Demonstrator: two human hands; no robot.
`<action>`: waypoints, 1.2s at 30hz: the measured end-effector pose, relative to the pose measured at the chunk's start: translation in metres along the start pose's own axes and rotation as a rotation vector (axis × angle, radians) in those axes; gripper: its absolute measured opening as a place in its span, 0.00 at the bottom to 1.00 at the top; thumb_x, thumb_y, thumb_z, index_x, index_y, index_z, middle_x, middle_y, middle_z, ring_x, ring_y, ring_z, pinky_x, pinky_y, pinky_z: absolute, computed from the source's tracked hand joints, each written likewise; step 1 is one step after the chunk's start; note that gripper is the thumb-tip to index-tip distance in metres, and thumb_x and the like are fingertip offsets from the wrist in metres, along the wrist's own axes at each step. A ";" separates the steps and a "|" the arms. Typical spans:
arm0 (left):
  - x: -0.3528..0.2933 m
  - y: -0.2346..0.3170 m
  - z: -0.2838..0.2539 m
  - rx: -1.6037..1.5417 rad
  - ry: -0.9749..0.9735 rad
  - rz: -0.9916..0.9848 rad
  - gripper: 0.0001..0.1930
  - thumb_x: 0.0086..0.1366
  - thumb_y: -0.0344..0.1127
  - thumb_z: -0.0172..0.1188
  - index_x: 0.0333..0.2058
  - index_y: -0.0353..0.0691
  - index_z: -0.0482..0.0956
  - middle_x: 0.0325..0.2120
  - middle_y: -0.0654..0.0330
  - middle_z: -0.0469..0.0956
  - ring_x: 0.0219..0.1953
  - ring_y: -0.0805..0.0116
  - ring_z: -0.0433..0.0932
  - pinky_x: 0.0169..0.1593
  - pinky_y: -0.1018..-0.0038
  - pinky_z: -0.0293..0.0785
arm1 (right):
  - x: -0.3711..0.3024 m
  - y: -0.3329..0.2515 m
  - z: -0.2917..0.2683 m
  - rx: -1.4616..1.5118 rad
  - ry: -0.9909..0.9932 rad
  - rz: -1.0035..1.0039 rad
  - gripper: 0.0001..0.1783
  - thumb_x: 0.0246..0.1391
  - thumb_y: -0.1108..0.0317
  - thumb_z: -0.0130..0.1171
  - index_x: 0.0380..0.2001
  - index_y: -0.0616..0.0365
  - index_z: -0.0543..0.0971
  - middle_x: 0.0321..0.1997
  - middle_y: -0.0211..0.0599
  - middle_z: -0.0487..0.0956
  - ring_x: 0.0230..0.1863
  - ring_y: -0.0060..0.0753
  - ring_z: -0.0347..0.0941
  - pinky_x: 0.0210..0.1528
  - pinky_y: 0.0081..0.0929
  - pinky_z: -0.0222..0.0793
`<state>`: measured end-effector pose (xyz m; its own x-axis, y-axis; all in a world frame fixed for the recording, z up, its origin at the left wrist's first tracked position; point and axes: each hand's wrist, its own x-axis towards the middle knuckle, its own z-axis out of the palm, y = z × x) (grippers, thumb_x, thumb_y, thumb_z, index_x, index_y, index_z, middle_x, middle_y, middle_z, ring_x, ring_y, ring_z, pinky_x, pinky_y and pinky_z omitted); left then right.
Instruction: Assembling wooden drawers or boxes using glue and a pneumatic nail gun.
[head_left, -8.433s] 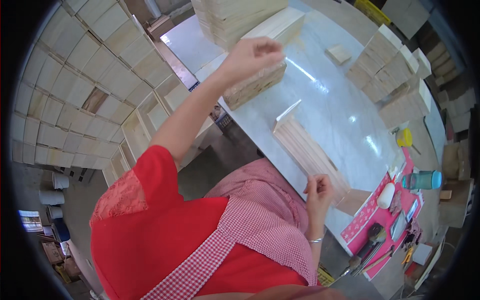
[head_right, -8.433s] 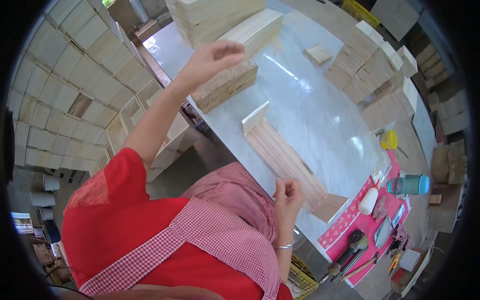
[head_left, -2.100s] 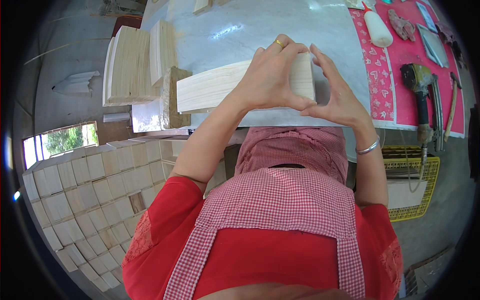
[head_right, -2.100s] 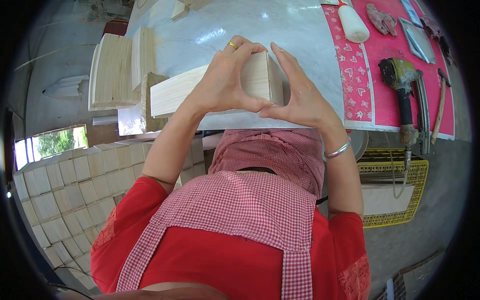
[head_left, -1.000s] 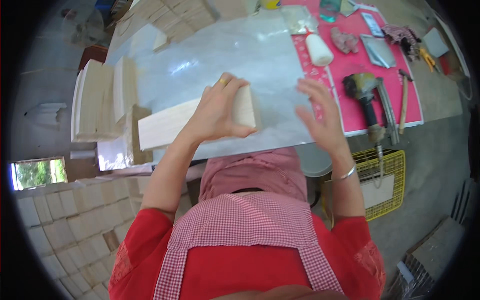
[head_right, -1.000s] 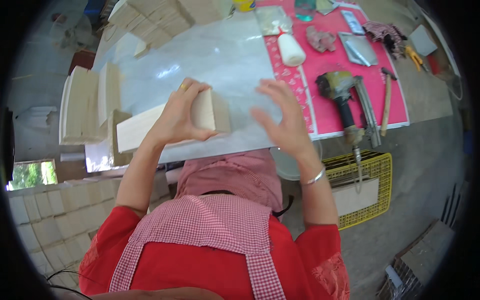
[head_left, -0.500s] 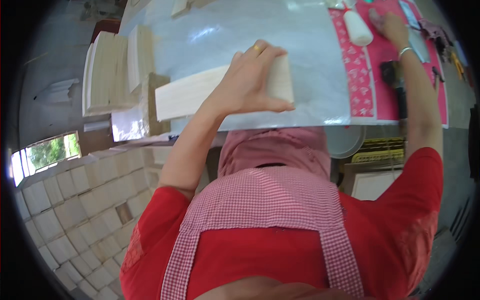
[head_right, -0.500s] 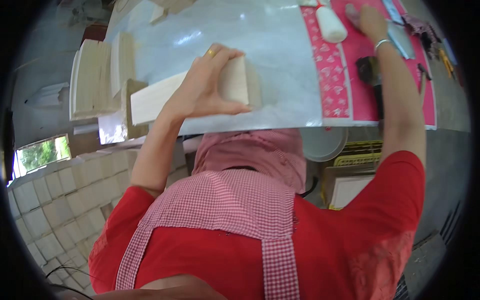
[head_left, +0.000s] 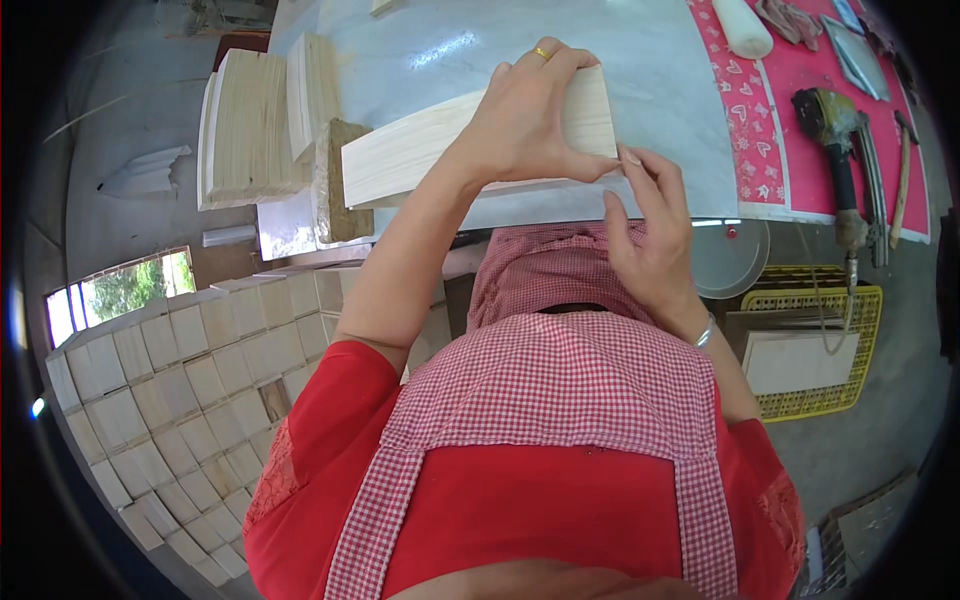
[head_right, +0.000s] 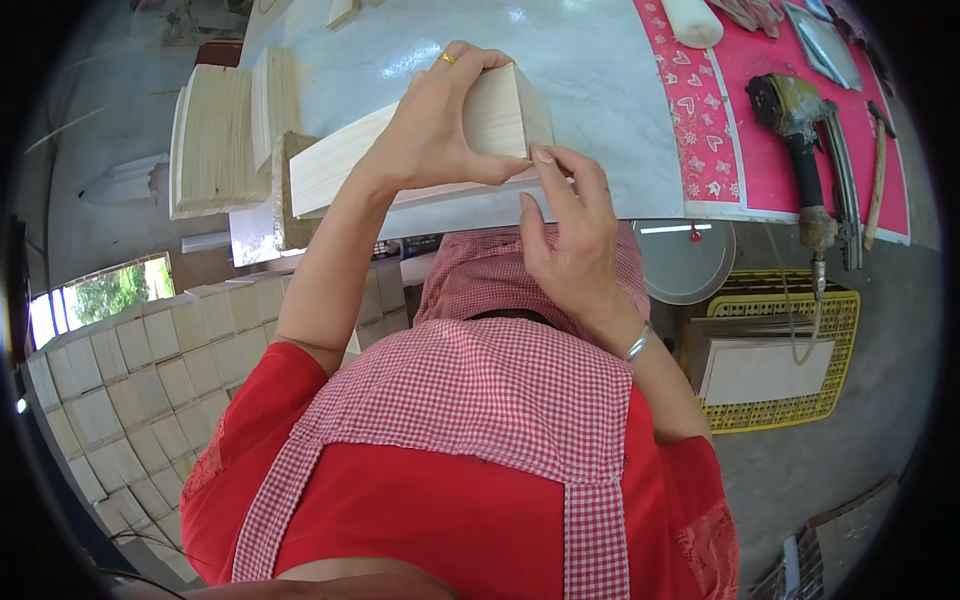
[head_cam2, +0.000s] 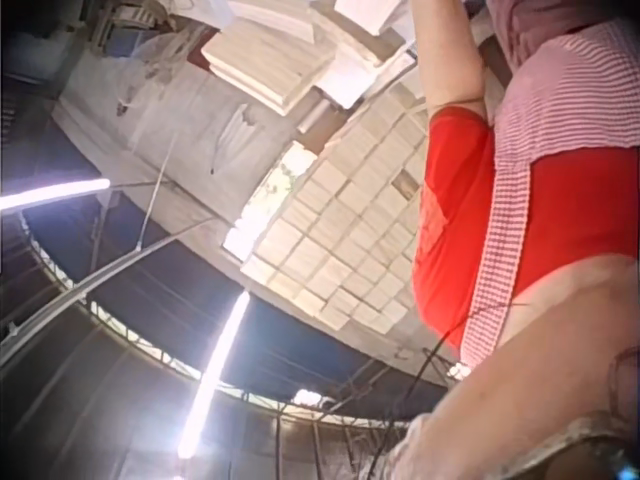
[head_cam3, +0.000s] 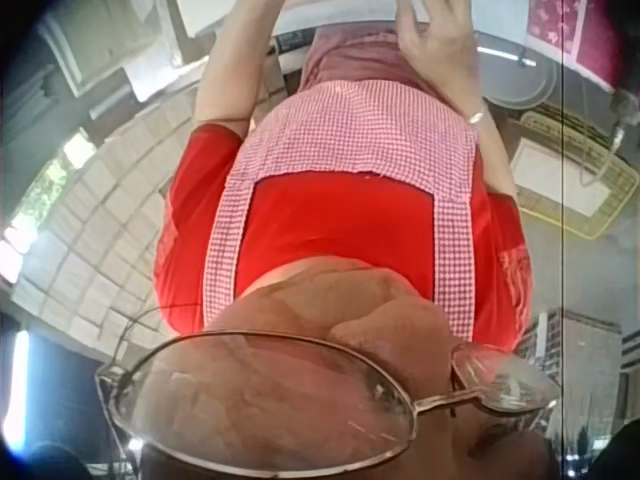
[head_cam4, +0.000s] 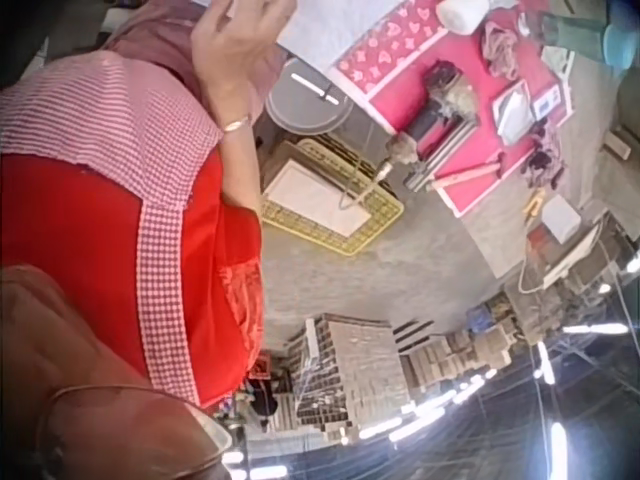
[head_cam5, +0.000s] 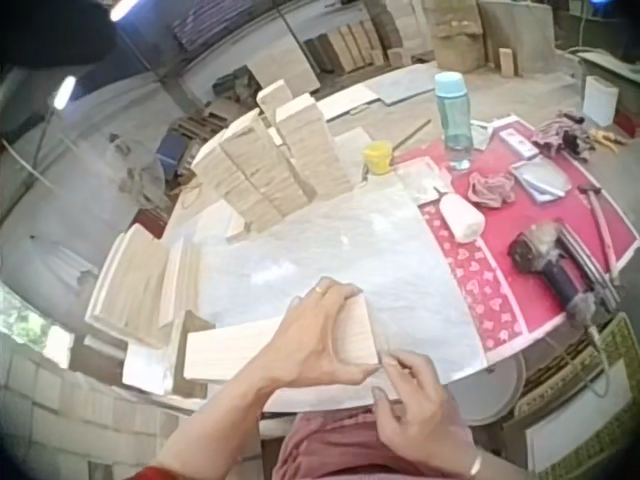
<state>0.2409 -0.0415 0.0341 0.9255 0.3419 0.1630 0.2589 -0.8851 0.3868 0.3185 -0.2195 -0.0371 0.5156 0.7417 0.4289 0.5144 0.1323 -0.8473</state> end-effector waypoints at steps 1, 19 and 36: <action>0.001 0.000 0.001 0.005 0.000 0.009 0.43 0.35 0.48 0.74 0.51 0.34 0.70 0.44 0.49 0.72 0.45 0.49 0.74 0.49 0.60 0.71 | -0.003 -0.001 0.004 0.010 0.032 -0.001 0.24 0.47 0.79 0.59 0.52 0.65 0.75 0.50 0.49 0.72 0.49 0.48 0.72 0.51 0.36 0.69; 0.001 0.001 0.001 -0.067 0.015 -0.024 0.42 0.33 0.50 0.74 0.49 0.33 0.73 0.43 0.49 0.74 0.44 0.48 0.76 0.48 0.60 0.74 | 0.011 0.010 0.005 -0.253 0.172 -0.272 0.19 0.44 0.78 0.66 0.43 0.60 0.80 0.42 0.33 0.79 0.40 0.34 0.74 0.42 0.30 0.61; -0.003 -0.006 0.006 -0.018 0.002 -0.057 0.43 0.36 0.55 0.70 0.51 0.37 0.72 0.46 0.52 0.73 0.48 0.53 0.74 0.50 0.60 0.67 | 0.025 0.058 -0.096 -0.324 0.124 0.246 0.17 0.61 0.71 0.55 0.21 0.65 0.65 0.14 0.41 0.61 0.19 0.41 0.57 0.29 0.36 0.56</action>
<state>0.2379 -0.0393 0.0255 0.9090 0.3920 0.1417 0.3060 -0.8584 0.4117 0.4274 -0.2561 -0.0456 0.7181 0.6382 0.2777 0.5444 -0.2665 -0.7954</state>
